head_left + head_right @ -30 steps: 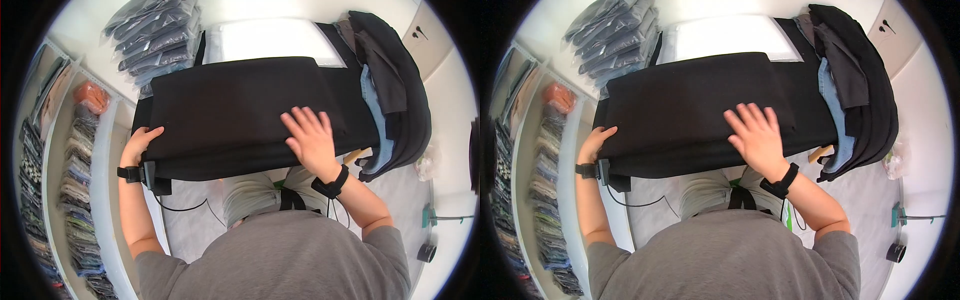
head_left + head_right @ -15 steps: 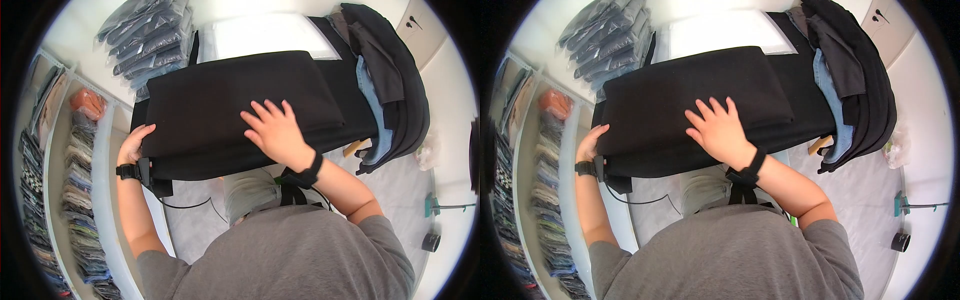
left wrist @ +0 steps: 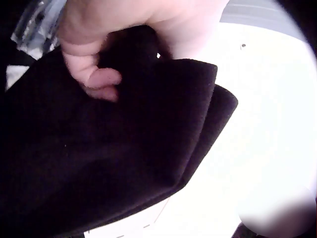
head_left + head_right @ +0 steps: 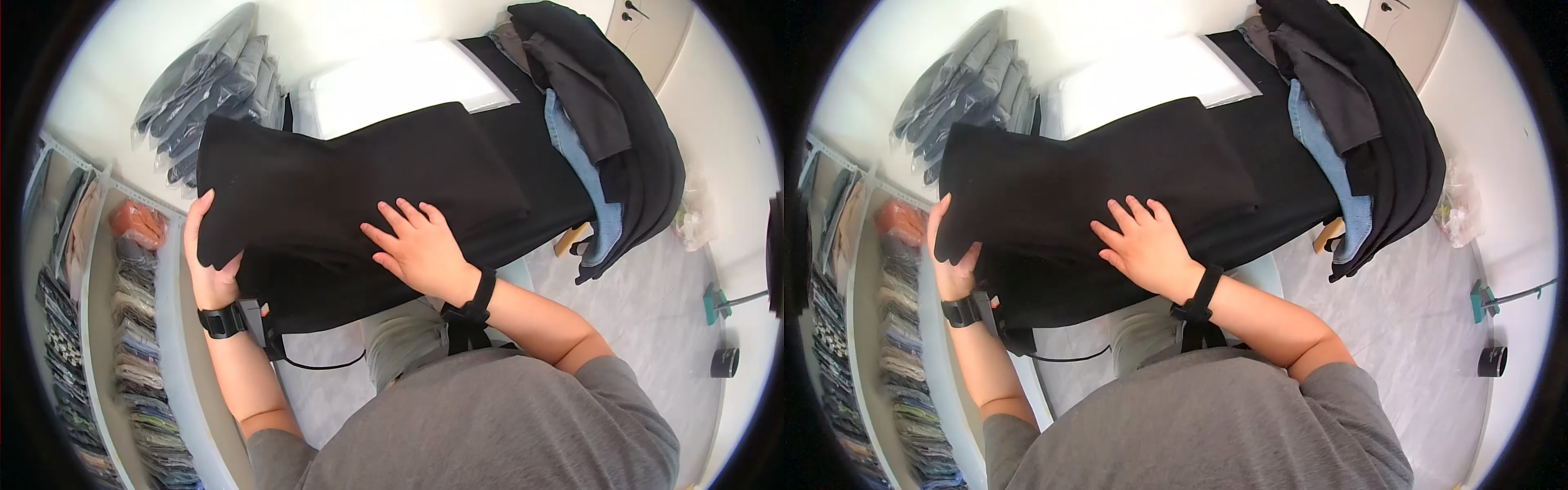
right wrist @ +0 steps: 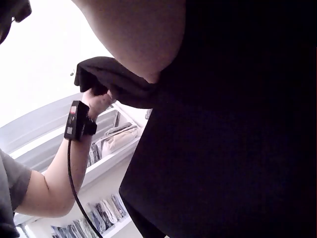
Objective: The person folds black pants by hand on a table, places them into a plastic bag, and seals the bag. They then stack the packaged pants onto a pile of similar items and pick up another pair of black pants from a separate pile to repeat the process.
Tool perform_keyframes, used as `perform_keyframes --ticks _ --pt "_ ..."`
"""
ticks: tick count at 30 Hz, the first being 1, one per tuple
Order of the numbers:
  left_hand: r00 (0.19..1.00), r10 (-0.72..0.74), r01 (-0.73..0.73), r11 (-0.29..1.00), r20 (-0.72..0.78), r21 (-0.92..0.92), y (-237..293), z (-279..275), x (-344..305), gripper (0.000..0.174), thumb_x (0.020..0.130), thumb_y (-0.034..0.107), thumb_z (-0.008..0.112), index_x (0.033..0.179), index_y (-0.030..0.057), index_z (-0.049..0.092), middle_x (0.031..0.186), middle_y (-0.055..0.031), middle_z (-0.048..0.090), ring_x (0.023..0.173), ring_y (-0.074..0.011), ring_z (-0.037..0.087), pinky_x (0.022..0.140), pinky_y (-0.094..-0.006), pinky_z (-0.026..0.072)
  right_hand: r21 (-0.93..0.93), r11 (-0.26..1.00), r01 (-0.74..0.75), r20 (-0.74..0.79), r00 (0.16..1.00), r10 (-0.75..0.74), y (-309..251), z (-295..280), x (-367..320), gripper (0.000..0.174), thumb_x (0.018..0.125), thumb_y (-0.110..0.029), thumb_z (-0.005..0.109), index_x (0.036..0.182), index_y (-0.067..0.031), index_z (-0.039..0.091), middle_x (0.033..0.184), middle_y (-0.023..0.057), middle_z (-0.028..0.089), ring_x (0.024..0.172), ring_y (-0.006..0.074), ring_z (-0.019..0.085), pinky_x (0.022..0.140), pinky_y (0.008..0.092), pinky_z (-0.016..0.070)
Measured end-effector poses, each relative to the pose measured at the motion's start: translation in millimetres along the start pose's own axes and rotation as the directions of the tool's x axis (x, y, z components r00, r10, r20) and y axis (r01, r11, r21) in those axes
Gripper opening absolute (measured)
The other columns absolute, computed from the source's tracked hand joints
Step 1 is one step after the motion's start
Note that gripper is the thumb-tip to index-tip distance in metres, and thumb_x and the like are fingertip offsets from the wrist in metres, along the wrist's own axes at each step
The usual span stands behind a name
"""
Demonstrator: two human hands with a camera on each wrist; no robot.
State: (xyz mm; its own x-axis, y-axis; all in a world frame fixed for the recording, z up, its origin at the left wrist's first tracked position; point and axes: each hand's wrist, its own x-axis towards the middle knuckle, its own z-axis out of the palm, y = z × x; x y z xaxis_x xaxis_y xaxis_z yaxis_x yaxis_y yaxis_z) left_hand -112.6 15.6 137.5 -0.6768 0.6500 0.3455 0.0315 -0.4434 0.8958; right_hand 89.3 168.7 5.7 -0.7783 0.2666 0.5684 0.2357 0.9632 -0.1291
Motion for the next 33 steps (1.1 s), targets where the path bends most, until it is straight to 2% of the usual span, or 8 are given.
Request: perform_keyframes --ticks 5,12,14,15,18,22,25,33 --pt "0.964 -0.258 0.26 0.965 0.061 -0.03 6 86 30 0.027 0.086 0.018 0.062 0.108 0.0018 0.06 0.1 -0.0088 0.066 0.087 -0.0184 0.066 0.077 -0.0289 0.0529 0.033 0.999 -0.023 0.041 0.999 0.022 2 -3 0 0.042 0.086 -0.036 0.059 0.125 -0.0178 0.058 0.134 0.0132 0.05 0.122 0.0312 0.047 0.099 0.0461 0.0356" --pt "0.818 -0.501 0.239 0.743 0.282 0.625 -68 204 41 0.061 0.079 0.029 0.066 0.126 -0.0042 0.047 0.105 -0.0154 0.059 0.086 -0.0208 0.061 0.072 -0.033 0.0511 0.115 0.992 -0.048 -0.155 0.986 0.066 3 -7 -1 0.033 0.088 -0.03 0.054 0.114 -0.0111 0.061 0.123 0.0124 0.058 0.115 0.029 0.054 0.098 0.0467 0.0391" --pt "0.53 -0.785 0.322 0.535 0.32 0.781 -108 210 42 0.091 0.082 0.036 0.067 0.147 -0.0036 0.018 0.119 -0.0177 0.056 0.103 -0.0248 0.056 0.087 -0.0293 0.046 0.313 0.874 -0.372 0.553 0.82 0.15 2 -14 -2 0.028 0.089 -0.029 0.052 0.109 -0.011 0.062 0.105 0.0083 0.067 0.095 0.0261 0.065 0.084 0.0439 0.0483" --pt "0.538 -0.764 0.171 0.514 0.358 0.84 -131 204 42 0.092 0.082 0.04 0.067 0.147 -0.0043 0.018 0.118 -0.0175 0.056 0.103 -0.0239 0.056 0.087 -0.0294 0.0461 0.139 0.99 0.001 -0.058 0.998 0.007 5 40 -23 0.026 0.09 -0.029 0.05 0.101 -0.0111 0.064 0.086 0.005 0.07 0.075 0.024 0.067 0.066 0.0404 0.0515" --pt "0.551 -0.722 0.013 0.508 0.418 0.861 -116 199 25 0.078 0.086 0.039 0.065 0.143 -0.0031 0.031 0.115 -0.0156 0.058 0.102 -0.0191 0.056 0.087 -0.0286 0.046 0.087 0.994 0.061 -0.137 0.989 -0.049 10 59 -27 0.024 0.089 -0.029 0.052 0.097 -0.0112 0.066 0.081 0.0059 0.068 0.076 0.0239 0.067 0.065 0.0398 0.0506" --pt "0.75 -0.394 -0.098 0.729 0.532 0.678 -94 146 14 0.031 0.092 0.014 0.058 0.121 0.0033 0.058 0.114 -0.009 0.06 0.1 -0.0135 0.057 0.088 -0.0263 0.0449 0.167 0.986 -0.016 0.145 0.989 -0.009 14 -9 -21 0.023 0.087 -0.03 0.056 0.094 -0.0114 0.067 0.08 0.0056 0.068 0.078 0.0245 0.066 0.065 0.0393 0.0498" --pt "0.861 -0.218 -0.252 0.602 0.46 0.758 -67 109 -2 0.034 0.086 0.01 0.061 0.12 0.005 0.059 0.118 -0.0083 0.06 0.108 -0.0192 0.057 0.093 -0.0301 0.0434 0.38 0.888 -0.259 0.257 0.952 0.167 21 -33 -38 0.031 0.083 -0.037 0.063 0.088 -0.0069 0.066 0.08 0.0112 0.065 0.085 0.032 0.063 0.076 0.0398 0.0468" --pt "0.753 -0.074 -0.541 0.497 0.654 0.679 -99 93 -47 0.061 0.075 0.021 0.073 0.13 0.0075 0.052 0.133 -0.0145 0.051 0.125 -0.0325 0.046 0.106 -0.0402 0.0336 0.227 0.924 -0.307 0.193 0.944 0.267 108 -79 -62 0.029 0.087 -0.03 0.058 0.082 -0.0024 0.064 0.083 0.0145 0.066 0.083 0.0323 0.062 0.08 0.0378 0.046"
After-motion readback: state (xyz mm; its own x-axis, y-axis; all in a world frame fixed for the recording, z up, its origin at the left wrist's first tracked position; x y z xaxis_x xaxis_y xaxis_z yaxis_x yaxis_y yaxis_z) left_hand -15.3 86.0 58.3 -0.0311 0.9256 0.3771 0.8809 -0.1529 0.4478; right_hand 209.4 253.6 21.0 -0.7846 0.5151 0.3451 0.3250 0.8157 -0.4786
